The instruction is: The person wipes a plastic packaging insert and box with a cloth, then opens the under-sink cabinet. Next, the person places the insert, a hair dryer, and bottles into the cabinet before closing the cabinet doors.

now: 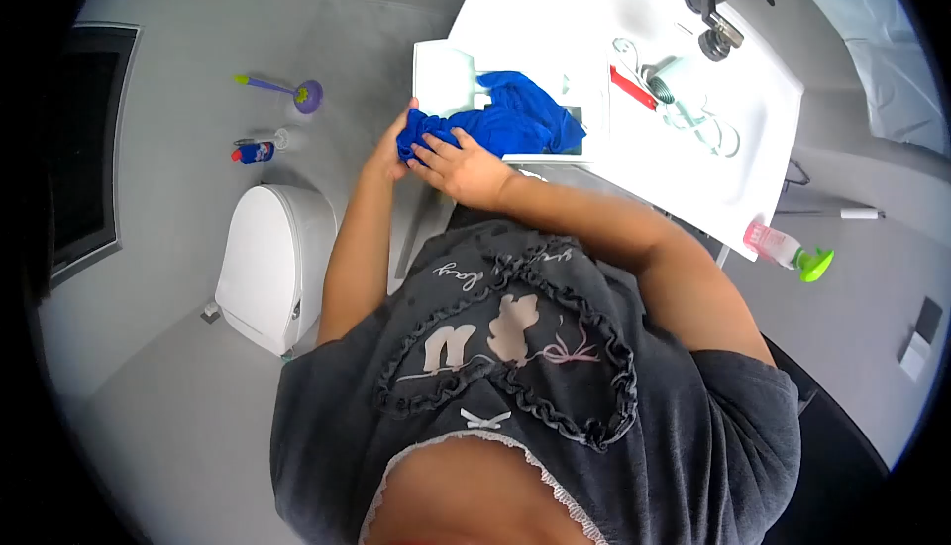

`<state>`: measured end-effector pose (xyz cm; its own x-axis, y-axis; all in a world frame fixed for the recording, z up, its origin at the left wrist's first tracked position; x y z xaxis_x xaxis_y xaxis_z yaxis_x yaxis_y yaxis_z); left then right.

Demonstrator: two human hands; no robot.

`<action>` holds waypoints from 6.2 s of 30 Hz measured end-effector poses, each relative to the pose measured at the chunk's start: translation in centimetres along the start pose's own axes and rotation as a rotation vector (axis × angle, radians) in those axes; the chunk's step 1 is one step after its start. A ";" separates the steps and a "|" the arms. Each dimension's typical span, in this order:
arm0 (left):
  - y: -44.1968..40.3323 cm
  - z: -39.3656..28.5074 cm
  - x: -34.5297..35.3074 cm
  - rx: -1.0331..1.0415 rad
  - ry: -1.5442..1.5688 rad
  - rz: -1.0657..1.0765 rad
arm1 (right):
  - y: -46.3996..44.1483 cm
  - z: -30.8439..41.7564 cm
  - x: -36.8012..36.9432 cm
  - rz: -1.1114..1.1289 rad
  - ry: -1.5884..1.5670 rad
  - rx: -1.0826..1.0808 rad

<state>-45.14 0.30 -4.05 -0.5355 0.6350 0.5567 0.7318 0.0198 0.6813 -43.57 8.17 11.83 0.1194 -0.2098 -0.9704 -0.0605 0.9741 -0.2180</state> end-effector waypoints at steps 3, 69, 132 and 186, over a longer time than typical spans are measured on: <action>1.0 -1.2 0.5 -0.011 -0.126 -0.100 | 2.1 -0.5 -0.6 0.041 -0.058 -0.078; 2.7 -4.2 2.3 0.378 -1.055 -0.670 | 31.3 -21.9 -13.5 -0.008 0.202 1.307; 2.9 -4.2 2.3 0.310 -0.976 -0.578 | -3.7 -11.2 5.2 0.557 0.414 -0.112; 2.2 -3.2 3.2 0.233 -0.931 -0.540 | 8.7 -13.8 -7.1 0.009 -0.548 0.887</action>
<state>-46.60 -0.16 0.75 -0.3530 0.8306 -0.4307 0.6111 0.5533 0.5661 -58.62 16.96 15.40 0.5690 -0.3513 -0.7435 0.6602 0.7342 0.1583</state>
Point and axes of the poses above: each hand's wrist, its own y-axis away from the middle knuckle, its own x-axis out of the palm, z = x × y, the point moved 10 cm from there along -y, towards the middle knuckle, and after that the axes turned 2 degrees about -x, right-handed, at the moved point
